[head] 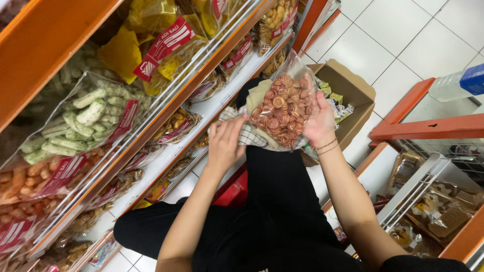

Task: The person wipes down store shelves with a cloth and organizes bags of snacks from a box onto the shelves.

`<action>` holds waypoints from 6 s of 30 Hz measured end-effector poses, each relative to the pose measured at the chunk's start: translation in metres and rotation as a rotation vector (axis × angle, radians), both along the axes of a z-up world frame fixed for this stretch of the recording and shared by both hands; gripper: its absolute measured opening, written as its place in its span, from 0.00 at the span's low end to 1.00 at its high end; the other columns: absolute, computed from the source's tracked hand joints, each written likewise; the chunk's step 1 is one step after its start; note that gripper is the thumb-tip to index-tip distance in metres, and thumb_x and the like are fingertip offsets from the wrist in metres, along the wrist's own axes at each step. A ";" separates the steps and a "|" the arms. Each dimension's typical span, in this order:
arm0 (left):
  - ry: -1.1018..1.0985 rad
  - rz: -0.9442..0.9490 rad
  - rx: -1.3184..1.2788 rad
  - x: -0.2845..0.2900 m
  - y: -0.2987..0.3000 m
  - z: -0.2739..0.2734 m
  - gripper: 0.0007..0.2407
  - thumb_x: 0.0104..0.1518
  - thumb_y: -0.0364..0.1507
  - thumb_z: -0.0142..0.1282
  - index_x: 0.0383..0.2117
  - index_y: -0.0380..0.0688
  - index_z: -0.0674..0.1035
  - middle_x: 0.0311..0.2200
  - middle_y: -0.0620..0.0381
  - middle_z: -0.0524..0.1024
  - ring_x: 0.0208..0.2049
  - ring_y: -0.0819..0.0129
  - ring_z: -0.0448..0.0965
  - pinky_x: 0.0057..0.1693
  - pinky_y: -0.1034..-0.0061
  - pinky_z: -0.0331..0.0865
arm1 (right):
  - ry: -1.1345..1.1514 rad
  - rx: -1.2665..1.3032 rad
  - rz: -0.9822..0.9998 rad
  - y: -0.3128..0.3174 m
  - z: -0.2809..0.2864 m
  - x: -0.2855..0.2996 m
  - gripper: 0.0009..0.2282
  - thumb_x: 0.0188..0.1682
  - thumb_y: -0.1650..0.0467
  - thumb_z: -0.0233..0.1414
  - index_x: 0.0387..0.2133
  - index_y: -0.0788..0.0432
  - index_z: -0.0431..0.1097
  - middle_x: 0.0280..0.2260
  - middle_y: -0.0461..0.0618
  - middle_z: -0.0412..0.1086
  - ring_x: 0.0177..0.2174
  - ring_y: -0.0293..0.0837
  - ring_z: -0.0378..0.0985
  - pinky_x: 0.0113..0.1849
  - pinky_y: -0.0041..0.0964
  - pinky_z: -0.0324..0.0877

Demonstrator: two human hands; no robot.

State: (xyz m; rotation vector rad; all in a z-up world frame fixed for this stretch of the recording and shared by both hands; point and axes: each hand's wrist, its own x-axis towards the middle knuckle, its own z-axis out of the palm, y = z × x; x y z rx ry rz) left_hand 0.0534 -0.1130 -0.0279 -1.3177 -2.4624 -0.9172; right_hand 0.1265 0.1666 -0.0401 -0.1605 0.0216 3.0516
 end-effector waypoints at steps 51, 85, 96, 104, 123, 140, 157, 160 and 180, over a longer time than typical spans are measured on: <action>-0.381 -0.057 0.460 0.015 0.004 0.116 0.29 0.47 0.17 0.48 0.60 0.56 0.79 0.70 0.47 0.63 0.72 0.50 0.61 0.76 0.61 0.53 | 0.554 -0.015 0.270 -0.008 0.046 0.040 0.28 0.70 0.58 0.28 0.79 0.58 0.47 0.60 0.71 0.65 0.57 0.66 0.70 0.60 0.56 0.64; -1.488 -0.205 1.388 0.050 0.044 0.088 0.39 0.50 0.34 0.69 0.68 0.40 0.57 0.62 0.46 0.67 0.62 0.54 0.70 0.67 0.59 0.65 | 0.105 0.661 -0.216 -0.068 0.162 0.012 0.33 0.58 0.59 0.46 0.74 0.54 0.43 0.71 0.54 0.51 0.70 0.56 0.52 0.69 0.60 0.50; 0.164 -0.127 0.617 0.019 0.013 0.117 0.22 0.62 0.33 0.64 0.61 0.64 0.69 0.59 0.48 0.71 0.60 0.52 0.76 0.66 0.53 0.70 | 0.380 0.574 0.164 -0.033 0.137 0.020 0.37 0.58 0.56 0.55 0.73 0.59 0.43 0.67 0.61 0.56 0.65 0.57 0.63 0.65 0.55 0.61; 0.816 -0.428 -0.080 0.023 0.025 0.137 0.20 0.74 0.51 0.47 0.70 0.76 0.67 0.74 0.63 0.54 0.74 0.59 0.54 0.71 0.29 0.43 | -0.066 1.132 -0.091 -0.039 0.164 0.021 0.34 0.60 0.52 0.38 0.71 0.65 0.45 0.73 0.52 0.44 0.71 0.48 0.49 0.69 0.44 0.48; 0.666 -0.199 0.275 0.027 0.065 0.090 0.09 0.68 0.44 0.57 0.51 0.69 0.79 0.65 0.65 0.68 0.68 0.53 0.65 0.67 0.30 0.48 | -0.080 1.357 -0.209 -0.038 0.132 0.027 0.36 0.62 0.50 0.33 0.73 0.66 0.44 0.74 0.55 0.45 0.73 0.48 0.46 0.71 0.45 0.40; -0.144 0.197 0.303 -0.017 0.090 0.068 0.22 0.58 0.34 0.65 0.59 0.48 0.72 0.61 0.42 0.66 0.59 0.42 0.70 0.64 0.55 0.67 | -0.017 0.809 -0.196 0.022 0.131 0.064 0.25 0.63 0.54 0.36 0.72 0.45 0.50 0.73 0.62 0.47 0.71 0.64 0.51 0.66 0.70 0.51; -0.065 0.073 -0.246 0.010 0.107 0.019 0.31 0.48 0.43 0.62 0.62 0.61 0.69 0.68 0.44 0.56 0.69 0.41 0.50 0.63 0.21 0.44 | 0.188 0.445 -0.072 0.067 0.142 0.081 0.22 0.69 0.58 0.35 0.70 0.57 0.54 0.59 0.78 0.61 0.61 0.74 0.61 0.60 0.76 0.59; -0.138 0.056 -0.257 0.003 0.094 0.035 0.28 0.46 0.37 0.62 0.58 0.61 0.73 0.67 0.47 0.58 0.70 0.45 0.52 0.63 0.23 0.41 | 0.027 0.574 -0.078 0.055 0.129 0.067 0.23 0.67 0.56 0.36 0.70 0.53 0.53 0.64 0.71 0.59 0.65 0.68 0.58 0.62 0.68 0.57; -0.864 0.077 0.922 0.063 -0.086 0.186 0.41 0.46 0.25 0.75 0.67 0.35 0.59 0.56 0.53 0.72 0.58 0.66 0.74 0.65 0.68 0.69 | 0.364 1.621 0.321 -0.131 0.196 -0.006 0.31 0.38 0.74 0.68 0.57 0.65 0.65 0.52 0.53 0.72 0.52 0.39 0.74 0.55 0.40 0.69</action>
